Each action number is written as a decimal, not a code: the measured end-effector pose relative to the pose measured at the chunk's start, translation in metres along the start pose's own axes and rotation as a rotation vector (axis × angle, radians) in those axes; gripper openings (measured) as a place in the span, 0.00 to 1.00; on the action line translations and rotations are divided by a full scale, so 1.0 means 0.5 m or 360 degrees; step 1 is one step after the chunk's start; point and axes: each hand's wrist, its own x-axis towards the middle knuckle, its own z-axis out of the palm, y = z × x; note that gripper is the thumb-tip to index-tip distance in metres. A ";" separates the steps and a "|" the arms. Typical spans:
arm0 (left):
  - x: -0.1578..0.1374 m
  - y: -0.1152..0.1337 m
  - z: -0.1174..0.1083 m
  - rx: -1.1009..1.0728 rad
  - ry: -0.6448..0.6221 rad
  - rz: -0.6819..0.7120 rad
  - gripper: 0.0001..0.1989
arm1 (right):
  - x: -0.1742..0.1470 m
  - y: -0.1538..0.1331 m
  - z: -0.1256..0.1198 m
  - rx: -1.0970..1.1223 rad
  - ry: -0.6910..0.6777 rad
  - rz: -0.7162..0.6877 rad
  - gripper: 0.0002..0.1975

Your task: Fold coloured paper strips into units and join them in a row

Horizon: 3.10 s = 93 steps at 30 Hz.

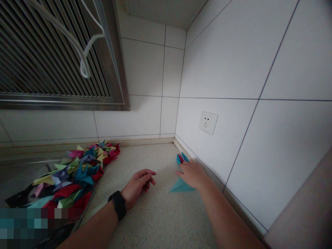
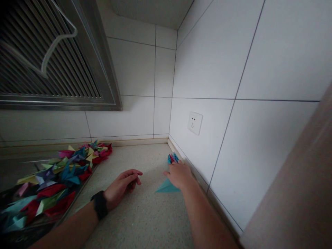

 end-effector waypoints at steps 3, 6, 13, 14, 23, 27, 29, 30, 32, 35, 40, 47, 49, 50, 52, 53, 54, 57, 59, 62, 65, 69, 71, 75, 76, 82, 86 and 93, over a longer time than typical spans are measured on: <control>0.000 0.000 0.001 0.0029 0.0000 -0.0008 0.15 | 0.001 0.001 0.002 -0.0006 -0.0015 0.0030 0.27; 0.001 0.000 0.000 0.0048 -0.0014 0.0014 0.15 | 0.003 0.000 0.005 -0.0015 -0.0008 0.0045 0.27; 0.000 0.001 0.000 0.0089 -0.0037 0.0011 0.16 | 0.005 -0.002 0.005 -0.0009 0.0045 0.0047 0.25; 0.000 0.001 0.001 0.0091 -0.0035 0.0008 0.16 | 0.005 -0.002 0.005 -0.0008 0.0047 0.0046 0.25; -0.001 0.006 0.001 0.0093 -0.0053 0.0008 0.14 | 0.012 0.004 0.009 0.0029 -0.0012 0.0079 0.25; -0.001 0.004 -0.001 0.0091 -0.0047 0.0011 0.15 | 0.013 0.003 0.007 0.0020 -0.0027 0.0090 0.25; 0.000 0.002 -0.002 0.0084 -0.0044 0.0021 0.17 | 0.012 0.001 0.006 0.0023 -0.0035 0.0091 0.24; 0.000 0.001 -0.003 0.0082 -0.0046 0.0023 0.18 | 0.012 0.001 0.005 0.0026 -0.0027 0.0086 0.25; 0.000 -0.002 -0.005 0.0078 -0.0051 0.0022 0.18 | 0.011 0.001 0.004 0.0027 -0.0025 0.0078 0.25; 0.000 -0.002 -0.006 0.0071 -0.0060 0.0023 0.18 | 0.009 0.002 0.003 0.0018 -0.0042 0.0088 0.25; -0.002 0.003 -0.004 0.0077 -0.0048 0.0020 0.19 | 0.002 -0.006 -0.012 -0.0025 0.0109 0.0101 0.22; -0.003 0.007 0.001 0.0023 -0.0035 -0.0002 0.22 | -0.029 -0.095 -0.038 0.0202 0.0331 -0.0551 0.15; -0.003 0.008 0.001 -0.0007 -0.0027 0.0006 0.23 | -0.038 -0.124 -0.034 0.0280 0.0258 -0.0788 0.13; -0.003 0.007 0.001 -0.0019 -0.0022 0.0016 0.23 | -0.042 -0.137 -0.031 0.0295 0.0228 -0.0878 0.12; -0.004 0.006 0.001 -0.0036 -0.0016 0.0047 0.23 | -0.047 -0.156 -0.025 0.0327 0.0198 -0.1009 0.11; -0.004 0.006 0.001 -0.0037 -0.0016 0.0062 0.23 | -0.049 -0.162 -0.023 0.0354 0.0201 -0.1049 0.11; -0.005 0.005 0.001 -0.0034 -0.0020 0.0072 0.23 | -0.050 -0.168 -0.022 0.0382 0.0202 -0.1082 0.11; -0.006 0.004 0.003 0.0005 -0.0016 0.0110 0.24 | -0.055 -0.177 -0.025 0.0431 0.0204 -0.1133 0.12; -0.007 0.003 0.005 0.0056 0.0004 0.0141 0.24 | -0.059 -0.175 -0.030 0.0425 0.0191 -0.1141 0.11; -0.008 0.004 0.008 0.0087 0.0037 0.0144 0.24 | -0.064 -0.156 -0.039 0.0375 0.0154 -0.1067 0.12; -0.009 0.006 0.009 0.0065 0.0052 0.0092 0.24 | -0.064 -0.113 -0.048 0.0289 0.0049 -0.0824 0.14; -0.009 0.011 0.009 0.0092 0.0052 0.0039 0.23 | -0.058 -0.041 -0.053 0.0330 -0.0009 -0.0550 0.18; -0.008 0.013 0.008 0.0102 0.0056 0.0025 0.23 | -0.056 -0.012 -0.050 0.0295 -0.0072 -0.0377 0.19; -0.008 0.013 0.006 0.0076 0.0063 0.0013 0.22 | -0.052 0.018 -0.037 0.0207 -0.0280 -0.0090 0.17; -0.008 0.013 0.005 0.0069 0.0063 0.0012 0.22 | -0.051 0.020 -0.035 0.0201 -0.0306 -0.0061 0.16; -0.008 0.012 0.004 0.0051 0.0037 0.0012 0.21 | -0.058 0.020 -0.043 0.0171 -0.0272 -0.0063 0.14; -0.008 0.013 0.004 0.0077 0.0039 0.0002 0.20 | -0.063 0.022 -0.051 0.0138 -0.0313 0.0002 0.14; -0.005 0.007 0.000 0.0038 0.0024 -0.0003 0.19 | -0.064 0.025 -0.055 0.0138 -0.0368 0.0016 0.14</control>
